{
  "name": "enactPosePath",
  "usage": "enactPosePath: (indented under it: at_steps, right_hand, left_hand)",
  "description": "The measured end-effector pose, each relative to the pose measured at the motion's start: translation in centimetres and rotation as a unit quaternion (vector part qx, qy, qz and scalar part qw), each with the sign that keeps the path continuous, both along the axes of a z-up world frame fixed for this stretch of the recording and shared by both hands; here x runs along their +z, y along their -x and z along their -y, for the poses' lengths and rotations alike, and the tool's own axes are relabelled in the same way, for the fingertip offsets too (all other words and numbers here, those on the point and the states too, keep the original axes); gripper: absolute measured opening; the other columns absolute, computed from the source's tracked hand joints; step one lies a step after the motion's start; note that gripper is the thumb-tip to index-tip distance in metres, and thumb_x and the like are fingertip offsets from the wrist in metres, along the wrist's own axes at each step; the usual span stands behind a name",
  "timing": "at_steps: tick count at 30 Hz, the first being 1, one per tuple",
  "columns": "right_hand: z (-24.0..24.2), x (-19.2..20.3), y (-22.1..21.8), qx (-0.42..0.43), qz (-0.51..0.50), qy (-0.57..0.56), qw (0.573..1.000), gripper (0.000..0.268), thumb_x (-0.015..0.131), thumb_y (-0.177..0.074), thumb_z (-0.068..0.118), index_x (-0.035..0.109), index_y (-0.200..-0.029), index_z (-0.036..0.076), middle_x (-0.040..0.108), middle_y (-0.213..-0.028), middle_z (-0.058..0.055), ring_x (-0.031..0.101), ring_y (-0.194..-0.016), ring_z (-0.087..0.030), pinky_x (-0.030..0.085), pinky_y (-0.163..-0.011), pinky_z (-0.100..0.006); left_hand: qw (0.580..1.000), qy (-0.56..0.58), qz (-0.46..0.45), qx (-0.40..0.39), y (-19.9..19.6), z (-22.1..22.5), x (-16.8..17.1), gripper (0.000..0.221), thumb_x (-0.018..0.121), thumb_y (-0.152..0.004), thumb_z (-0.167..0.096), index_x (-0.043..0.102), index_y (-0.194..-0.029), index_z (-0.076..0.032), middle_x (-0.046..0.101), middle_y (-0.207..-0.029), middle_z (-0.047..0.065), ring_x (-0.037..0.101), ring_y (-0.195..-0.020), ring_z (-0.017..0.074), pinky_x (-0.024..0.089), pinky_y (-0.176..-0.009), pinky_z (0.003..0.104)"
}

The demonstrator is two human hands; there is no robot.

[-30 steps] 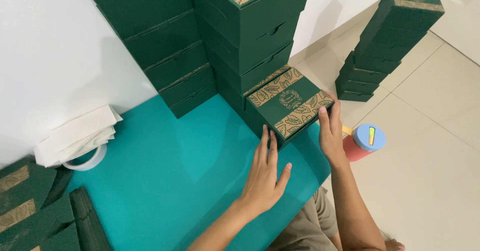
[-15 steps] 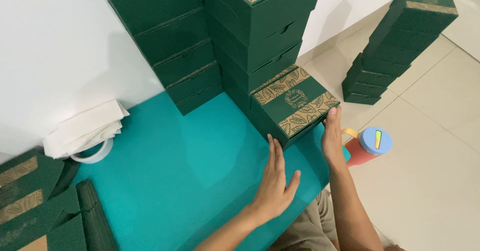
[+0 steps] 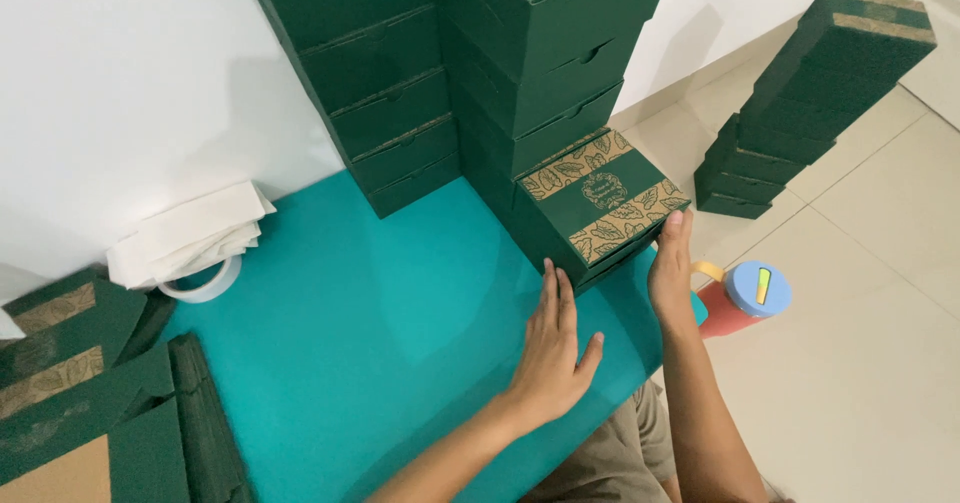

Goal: The person assembles green cardboard boxes by folding and tucking flaps on a teal table. They complete one box and place it on a stack, then begin folding a second box.

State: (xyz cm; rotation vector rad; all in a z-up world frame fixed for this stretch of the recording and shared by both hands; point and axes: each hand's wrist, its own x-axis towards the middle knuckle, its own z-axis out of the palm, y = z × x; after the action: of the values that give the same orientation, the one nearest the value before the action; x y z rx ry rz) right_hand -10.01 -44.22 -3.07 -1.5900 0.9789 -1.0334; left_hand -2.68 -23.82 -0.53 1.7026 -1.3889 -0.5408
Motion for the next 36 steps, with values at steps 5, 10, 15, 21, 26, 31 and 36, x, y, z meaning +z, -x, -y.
enactPosePath:
  at_steps: [5,10,15,21,26,31,36]
  right_hand:
    - [-1.1,1.9,-0.1,0.041,0.027,0.124,0.991,0.069,0.019,-0.103,0.051,0.023,-0.15,0.002,0.03,-0.155,-0.018,0.025,-0.146,-0.025,0.021,-0.121,-0.038]
    - [3.2,-2.3,1.4,0.014,0.071,0.189,0.979,0.066,0.019,-0.105,0.055,0.031,-0.151,0.01,0.038,-0.142,-0.018,0.035,-0.134,-0.027,0.029,-0.114,-0.043]
    - [-6.5,4.3,1.5,-0.056,0.162,0.443,0.88,0.041,0.027,-0.118,0.029,0.036,-0.138,-0.006,0.043,-0.132,-0.028,0.045,-0.119,-0.041,0.037,-0.106,-0.049]
    - [-13.5,3.1,-0.9,0.168,-0.092,0.507,0.84,0.039,0.045,-0.118,0.016,0.052,-0.137,-0.017,0.055,-0.133,-0.036,0.053,-0.124,-0.046,0.043,-0.106,-0.051]
    - [-17.6,-1.1,-4.1,0.291,-0.194,0.556,0.754,0.03,0.062,-0.1,0.027,0.073,-0.125,0.015,0.072,-0.128,-0.005,0.065,-0.124,-0.021,0.048,-0.111,-0.039]
    - [-21.5,-3.8,-4.9,0.473,-0.321,0.495,0.654,0.068,0.041,-0.091,0.052,0.033,-0.153,0.028,0.031,-0.161,0.006,0.024,-0.15,-0.018,0.017,-0.119,-0.049]
    - [-22.5,-4.4,-4.4,0.397,-0.336,0.583,0.624,0.069,0.026,-0.094,0.059,0.023,-0.157,0.033,0.023,-0.164,0.01,0.021,-0.151,-0.017,0.018,-0.121,-0.047]
  left_hand:
    - [1.0,0.001,-0.006,0.006,-0.4,-1.3,0.8,0.073,0.042,-0.103,-0.028,-0.002,-0.153,0.003,-0.009,-0.162,0.021,0.001,-0.151,0.039,0.018,-0.119,0.054]
    - [0.958,0.044,0.275,-0.064,-1.7,-7.6,5.2,0.053,0.041,-0.105,-0.022,0.027,-0.151,-0.003,0.008,-0.161,0.019,0.016,-0.149,0.0388,0.03,-0.116,0.056]
    - [0.957,0.088,0.275,-0.024,-1.2,-16.9,7.1,0.041,0.051,-0.1,-0.015,0.051,-0.139,-0.003,0.035,-0.157,0.021,0.039,-0.143,0.0371,0.035,-0.11,0.052]
    - [0.966,0.121,0.181,0.14,-0.7,-25.5,6.2,0.016,0.046,-0.105,-0.011,0.053,-0.118,-0.006,0.048,-0.136,0.018,0.053,-0.131,0.0376,0.041,-0.107,0.05]
    - [0.942,0.087,0.179,0.269,-1.5,-31.5,3.7,0.015,0.044,-0.107,-0.016,0.053,-0.116,-0.009,0.05,-0.128,0.015,0.051,-0.127,0.0339,0.04,-0.101,0.048]
    - [0.875,-0.007,0.265,0.404,-3.5,-37.6,3.8,0.02,0.05,-0.103,-0.015,0.058,-0.121,-0.011,0.058,-0.126,0.01,0.057,-0.117,0.0263,0.042,-0.101,0.044]
    - [0.859,-0.114,0.324,0.381,-5.4,-40.8,3.6,0.028,0.06,-0.097,-0.027,0.061,-0.122,-0.017,0.053,-0.136,0.01,0.048,-0.13,0.0302,0.037,-0.108,0.05]
